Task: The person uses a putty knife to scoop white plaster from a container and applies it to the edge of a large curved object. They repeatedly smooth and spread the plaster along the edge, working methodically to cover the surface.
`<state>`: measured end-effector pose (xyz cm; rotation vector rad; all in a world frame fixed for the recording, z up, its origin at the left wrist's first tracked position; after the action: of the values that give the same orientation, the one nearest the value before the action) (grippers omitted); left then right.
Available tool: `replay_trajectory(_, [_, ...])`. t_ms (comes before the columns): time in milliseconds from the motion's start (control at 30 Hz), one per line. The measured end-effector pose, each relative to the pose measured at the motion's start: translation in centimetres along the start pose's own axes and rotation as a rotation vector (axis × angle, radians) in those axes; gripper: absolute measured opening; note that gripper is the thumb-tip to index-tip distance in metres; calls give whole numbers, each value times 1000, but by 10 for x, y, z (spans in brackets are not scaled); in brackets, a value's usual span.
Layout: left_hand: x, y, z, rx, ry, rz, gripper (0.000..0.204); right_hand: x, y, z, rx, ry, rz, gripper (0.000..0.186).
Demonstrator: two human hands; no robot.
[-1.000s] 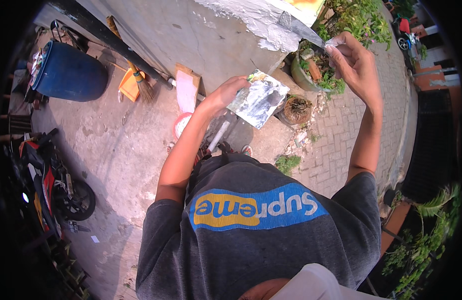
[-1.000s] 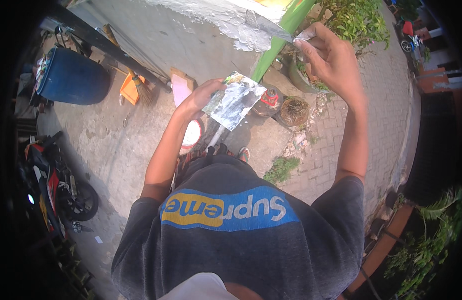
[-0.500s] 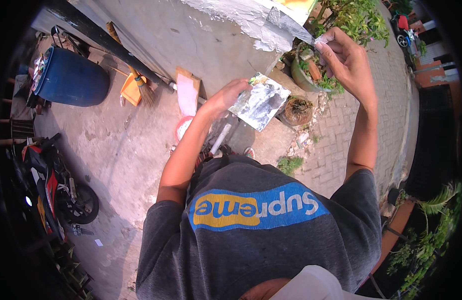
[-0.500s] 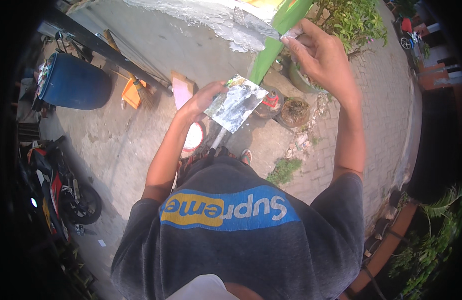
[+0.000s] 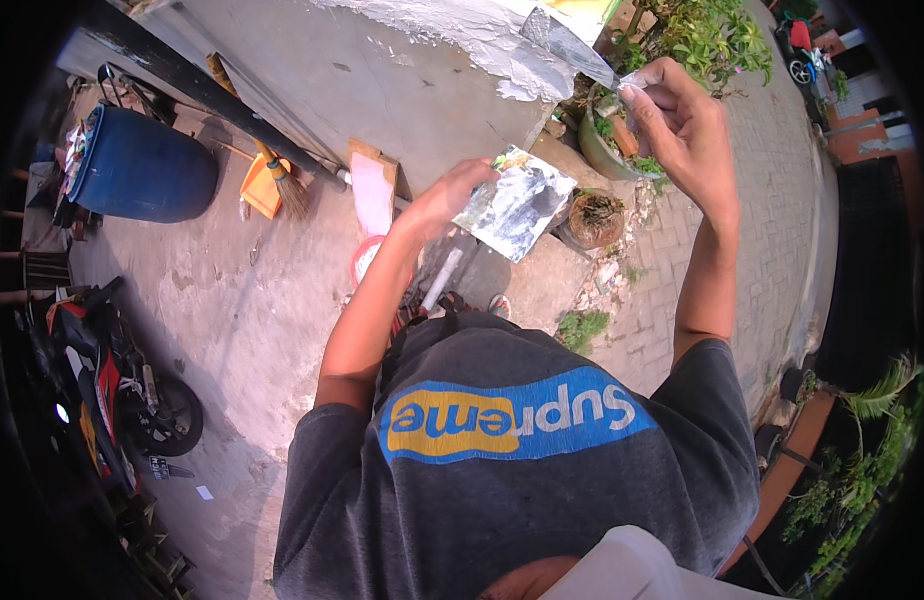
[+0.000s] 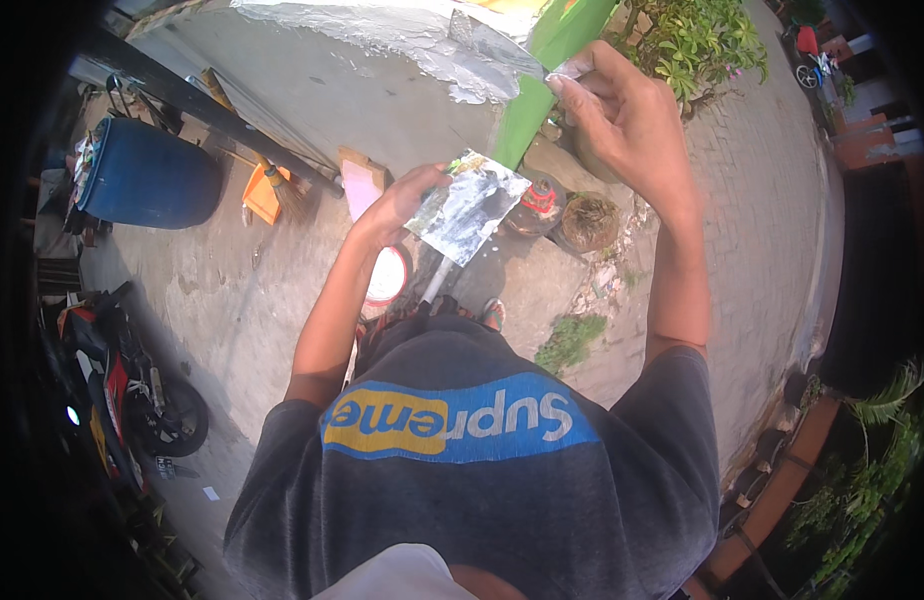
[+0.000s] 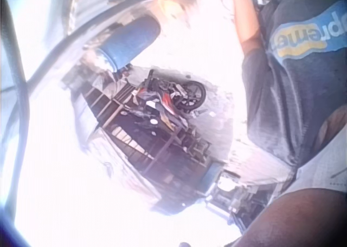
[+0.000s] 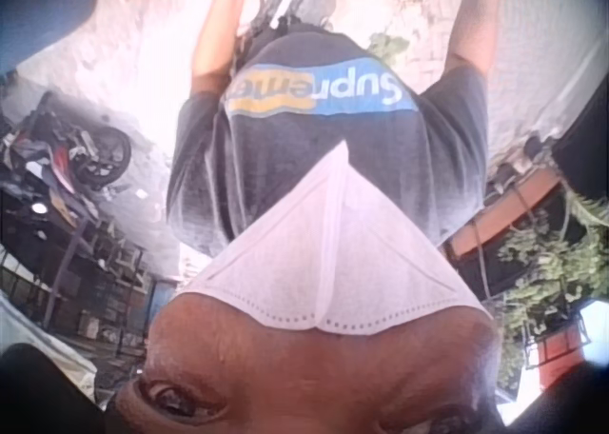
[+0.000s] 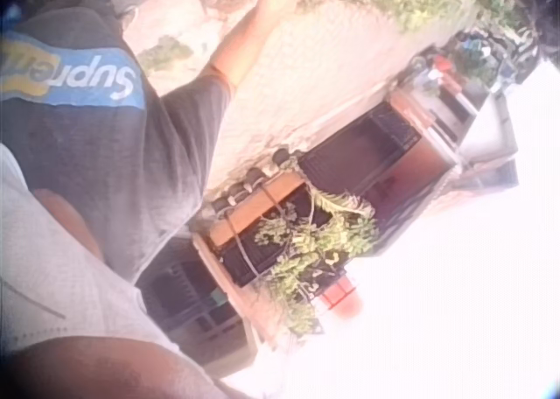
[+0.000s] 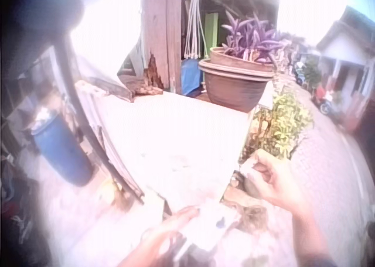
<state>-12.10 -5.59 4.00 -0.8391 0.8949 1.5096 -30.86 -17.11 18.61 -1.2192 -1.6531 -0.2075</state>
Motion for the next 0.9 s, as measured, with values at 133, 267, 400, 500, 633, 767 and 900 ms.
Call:
replay_trajectory(133, [0, -1, -4, 57, -6, -39, 43, -6, 8, -5, -11, 114, 35, 14])
replay_trajectory(267, [0, -5, 5, 13, -27, 3, 57, -17, -19, 7, -47, 266, -140, 14])
replay_trajectory(400, [-2, 0, 4, 10, -18, -43, 57, -5, -44, 32, -84, 267, -207, 12])
replay_trajectory(500, [3, -7, 5, -50, -29, -63, 52, -14, -19, 19, -18, 225, -271, 14])
replay_trajectory(633, [-6, 6, 8, 14, -18, -25, 42, -20, 14, 3, 13, 30, 20, 15])
replay_trajectory(767, [1, -1, 0, -20, -8, 5, 41, -21, 14, -7, -70, 85, 139, 23])
replay_trajectory(900, [2, -1, 4, -10, -21, -2, 45, -25, -5, 4, -48, 130, -4, 14])
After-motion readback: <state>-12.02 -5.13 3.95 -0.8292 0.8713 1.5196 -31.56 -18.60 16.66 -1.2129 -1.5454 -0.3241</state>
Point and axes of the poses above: each hand's wrist, its own z-axis away from the middle knuckle, its own y-axis out of the palm, x = y × z, the point moved 2 cm from there along -z, towards the middle knuckle, and after that the axes turned 15 degrees about -z, right-handed, at the moved point
